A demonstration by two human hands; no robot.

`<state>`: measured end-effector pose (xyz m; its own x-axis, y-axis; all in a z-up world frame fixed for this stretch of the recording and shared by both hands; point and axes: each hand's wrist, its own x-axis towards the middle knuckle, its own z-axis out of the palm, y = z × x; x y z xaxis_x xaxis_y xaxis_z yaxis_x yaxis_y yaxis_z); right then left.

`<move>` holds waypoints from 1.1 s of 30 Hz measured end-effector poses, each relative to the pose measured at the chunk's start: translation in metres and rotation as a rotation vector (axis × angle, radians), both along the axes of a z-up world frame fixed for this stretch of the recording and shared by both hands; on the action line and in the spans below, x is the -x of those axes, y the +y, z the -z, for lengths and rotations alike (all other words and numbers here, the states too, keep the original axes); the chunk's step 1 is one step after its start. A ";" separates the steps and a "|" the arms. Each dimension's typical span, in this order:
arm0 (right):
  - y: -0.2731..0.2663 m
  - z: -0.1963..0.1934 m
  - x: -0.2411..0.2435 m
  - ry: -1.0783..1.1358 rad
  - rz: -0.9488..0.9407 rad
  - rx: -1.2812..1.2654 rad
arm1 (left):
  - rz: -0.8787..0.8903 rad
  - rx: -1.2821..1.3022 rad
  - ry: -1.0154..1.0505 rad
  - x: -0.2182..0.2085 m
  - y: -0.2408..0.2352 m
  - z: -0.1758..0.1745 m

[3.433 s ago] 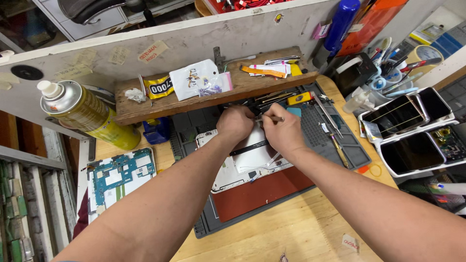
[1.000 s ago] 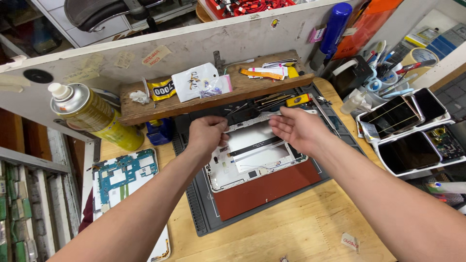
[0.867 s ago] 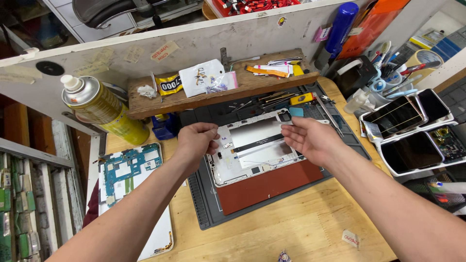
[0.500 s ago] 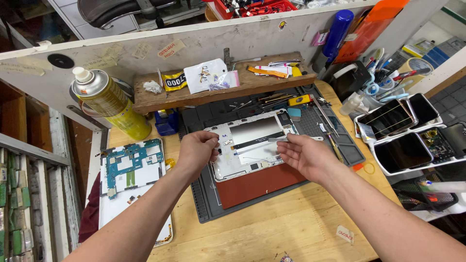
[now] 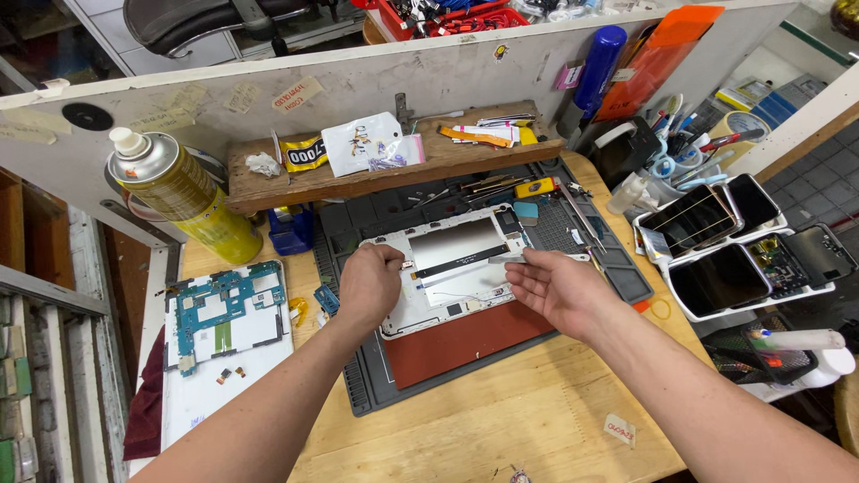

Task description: The person removes a motherboard from a tablet chassis, inspects it, and then uses a plastic spudger to pry and remove internal components and adhesive from the tablet frame.

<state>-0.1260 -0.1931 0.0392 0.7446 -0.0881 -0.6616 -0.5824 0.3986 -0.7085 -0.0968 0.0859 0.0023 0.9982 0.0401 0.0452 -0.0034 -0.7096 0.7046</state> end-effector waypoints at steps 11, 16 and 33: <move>0.017 -0.001 -0.008 -0.014 -0.012 0.006 | 0.051 -0.075 0.138 0.005 -0.002 -0.025; 0.037 -0.008 -0.035 -0.134 -0.058 0.194 | 0.018 -0.025 0.165 -0.003 -0.002 -0.029; 0.079 0.021 -0.081 -0.388 -0.187 0.512 | 0.129 -0.029 0.050 -0.076 -0.032 0.000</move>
